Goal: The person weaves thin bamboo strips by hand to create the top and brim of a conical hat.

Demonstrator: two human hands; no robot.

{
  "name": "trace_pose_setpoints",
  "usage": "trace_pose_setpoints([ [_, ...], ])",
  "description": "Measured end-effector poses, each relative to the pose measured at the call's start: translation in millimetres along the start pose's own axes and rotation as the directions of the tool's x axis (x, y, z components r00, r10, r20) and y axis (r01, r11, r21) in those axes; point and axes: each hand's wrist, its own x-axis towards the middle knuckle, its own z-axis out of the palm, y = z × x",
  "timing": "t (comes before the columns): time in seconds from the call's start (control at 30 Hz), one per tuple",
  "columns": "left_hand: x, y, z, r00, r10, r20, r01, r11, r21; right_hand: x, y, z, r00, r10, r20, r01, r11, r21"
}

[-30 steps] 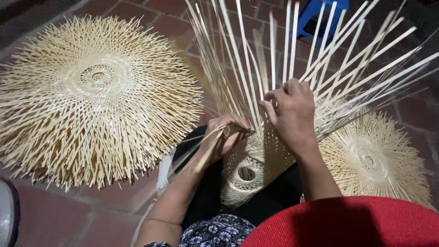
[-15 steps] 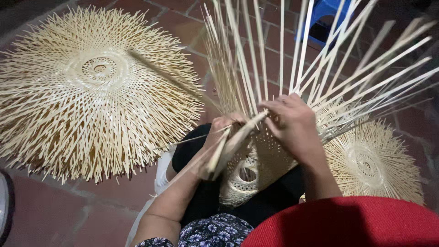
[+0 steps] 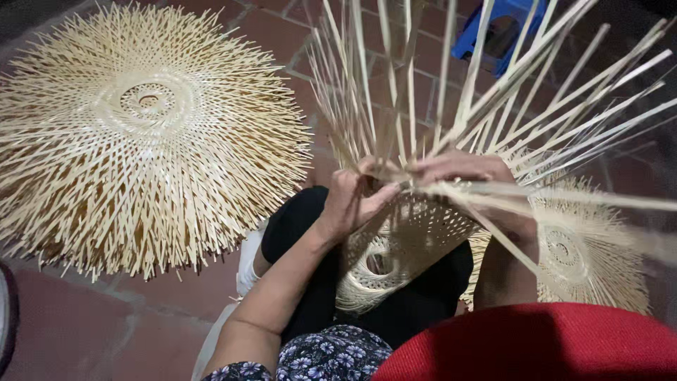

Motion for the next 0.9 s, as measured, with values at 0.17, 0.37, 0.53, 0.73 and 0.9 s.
trace_pose_setpoints([
  [0.17,-5,-4,-10,0.99,0.135,0.031,-0.132,0.988,-0.083,10,-5,36,0.858,0.218,-0.465,-0.485,0.644,-0.591],
  [0.37,-15,8,-19,0.99,0.13,0.053,-0.116,0.969,-0.219,37,-18,47,0.947,0.05,-0.317,-0.321,0.166,-0.932],
  [0.53,-10,3,-17,0.968,0.251,-0.01,-0.246,0.94,-0.237,47,-22,51,0.844,0.347,-0.41,-0.435,-0.006,-0.901],
  [0.73,-12,-13,-17,0.986,0.162,0.032,-0.156,0.977,-0.146,47,-40,51,0.905,0.235,-0.355,-0.417,0.311,-0.854],
  [0.9,-17,-21,-10,0.947,0.315,-0.064,-0.321,0.914,-0.247,46,-56,52,0.932,0.271,-0.242,-0.359,0.588,-0.725],
])
